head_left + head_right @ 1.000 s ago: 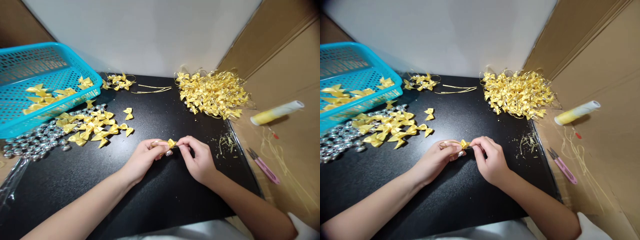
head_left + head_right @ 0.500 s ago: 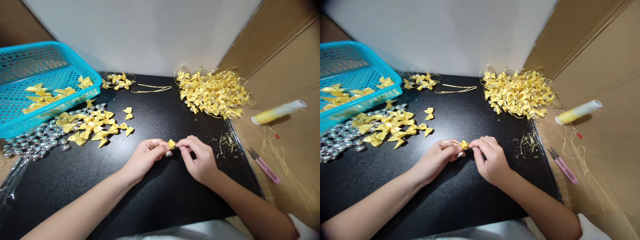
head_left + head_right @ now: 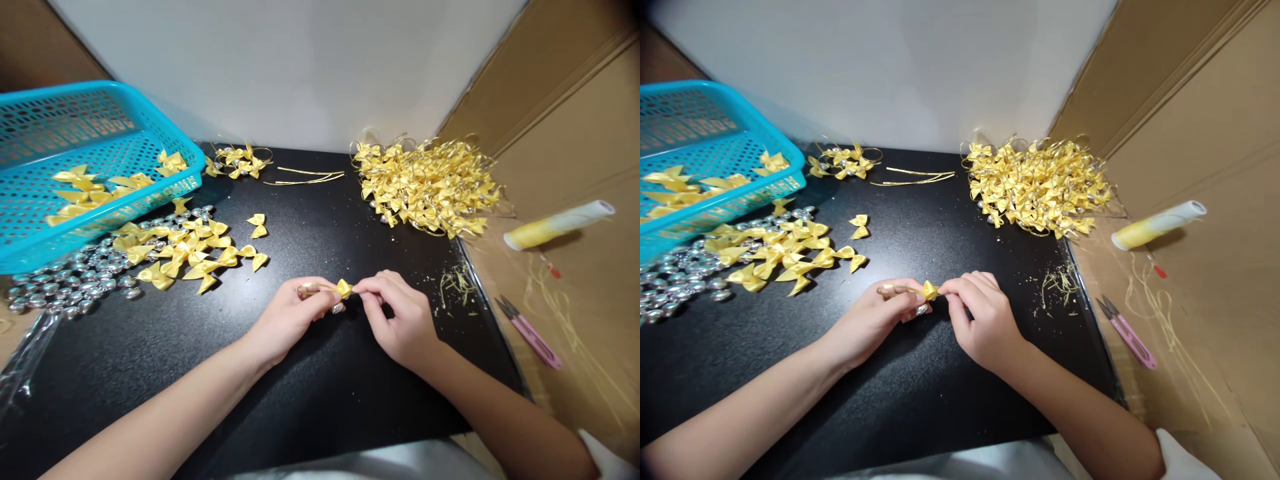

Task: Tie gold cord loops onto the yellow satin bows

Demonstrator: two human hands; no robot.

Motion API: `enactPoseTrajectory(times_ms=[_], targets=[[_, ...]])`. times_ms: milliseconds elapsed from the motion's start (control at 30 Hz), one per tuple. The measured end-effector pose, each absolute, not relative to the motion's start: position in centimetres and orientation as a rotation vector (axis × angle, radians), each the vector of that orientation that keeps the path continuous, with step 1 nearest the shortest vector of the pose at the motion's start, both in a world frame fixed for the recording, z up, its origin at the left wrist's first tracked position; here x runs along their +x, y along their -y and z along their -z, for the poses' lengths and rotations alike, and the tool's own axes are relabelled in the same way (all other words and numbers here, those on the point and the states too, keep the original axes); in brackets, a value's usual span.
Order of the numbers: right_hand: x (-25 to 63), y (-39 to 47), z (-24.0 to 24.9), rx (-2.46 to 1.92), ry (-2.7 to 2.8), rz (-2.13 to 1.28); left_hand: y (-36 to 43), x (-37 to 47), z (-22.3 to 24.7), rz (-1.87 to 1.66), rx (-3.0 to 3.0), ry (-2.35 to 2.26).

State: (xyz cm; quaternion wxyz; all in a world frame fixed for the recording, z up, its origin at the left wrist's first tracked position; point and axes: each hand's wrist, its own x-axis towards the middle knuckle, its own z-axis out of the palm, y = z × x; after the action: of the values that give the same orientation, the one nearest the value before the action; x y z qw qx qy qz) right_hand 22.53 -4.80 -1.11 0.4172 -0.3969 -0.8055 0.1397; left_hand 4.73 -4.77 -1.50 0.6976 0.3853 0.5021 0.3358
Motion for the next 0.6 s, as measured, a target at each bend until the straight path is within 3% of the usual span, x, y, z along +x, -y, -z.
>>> enactPoseTrajectory(times_ms=[600], targets=[[22.90,4.77,0.97,-1.002,2.045,-0.317,4.68,4.86,1.43,-0.753,0.888,-1.088]])
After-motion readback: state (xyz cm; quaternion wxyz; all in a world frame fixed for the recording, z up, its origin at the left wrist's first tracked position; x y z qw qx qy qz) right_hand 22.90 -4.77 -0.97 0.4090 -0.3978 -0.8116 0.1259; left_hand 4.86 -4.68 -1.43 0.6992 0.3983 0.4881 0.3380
